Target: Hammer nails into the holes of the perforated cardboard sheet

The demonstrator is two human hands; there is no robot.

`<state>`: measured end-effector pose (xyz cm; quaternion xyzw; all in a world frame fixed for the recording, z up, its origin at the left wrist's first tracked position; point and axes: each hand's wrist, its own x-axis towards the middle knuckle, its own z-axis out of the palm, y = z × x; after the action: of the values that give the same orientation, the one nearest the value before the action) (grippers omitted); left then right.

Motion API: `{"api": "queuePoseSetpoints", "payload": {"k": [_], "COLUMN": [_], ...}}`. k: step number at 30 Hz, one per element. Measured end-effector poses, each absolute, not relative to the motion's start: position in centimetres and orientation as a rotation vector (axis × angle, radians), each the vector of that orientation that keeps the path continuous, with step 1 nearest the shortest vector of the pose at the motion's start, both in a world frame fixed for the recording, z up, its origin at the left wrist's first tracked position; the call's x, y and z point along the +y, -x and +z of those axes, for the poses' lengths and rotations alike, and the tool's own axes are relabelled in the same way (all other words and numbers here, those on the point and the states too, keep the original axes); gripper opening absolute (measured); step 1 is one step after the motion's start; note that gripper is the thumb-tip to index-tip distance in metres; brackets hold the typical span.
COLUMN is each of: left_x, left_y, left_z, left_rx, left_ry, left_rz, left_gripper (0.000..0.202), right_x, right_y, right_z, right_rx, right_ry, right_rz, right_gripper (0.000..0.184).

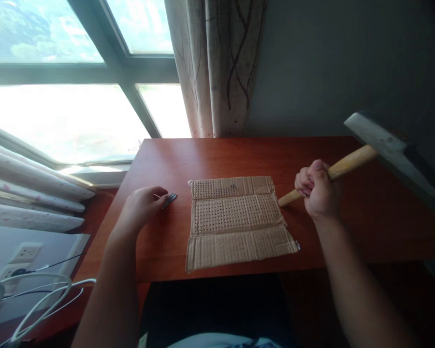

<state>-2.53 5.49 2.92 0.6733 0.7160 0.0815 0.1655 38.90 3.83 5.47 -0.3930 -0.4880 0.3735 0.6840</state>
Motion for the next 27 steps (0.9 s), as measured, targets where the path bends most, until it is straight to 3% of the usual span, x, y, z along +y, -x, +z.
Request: {"api": "queuePoseSetpoints", "payload": {"k": [10,27], "left_x": [6.28,6.15], "left_y": [1.75,1.63], "left_z": [3.49,3.57], "left_rx": [2.071,2.081], "left_ry": [-2.031,-2.053], "left_rz": [-0.012,-0.039], "left_gripper": [0.029,0.034], "right_x": [3.37,3.23], "right_y": [-39.25,-39.48], "right_z": [5.18,5.1], "right_rx": [-1.072,-1.043], "right_ry": [0.849,0.839], "right_rz": [0.803,0.83], "right_gripper": [0.053,0.052]}}
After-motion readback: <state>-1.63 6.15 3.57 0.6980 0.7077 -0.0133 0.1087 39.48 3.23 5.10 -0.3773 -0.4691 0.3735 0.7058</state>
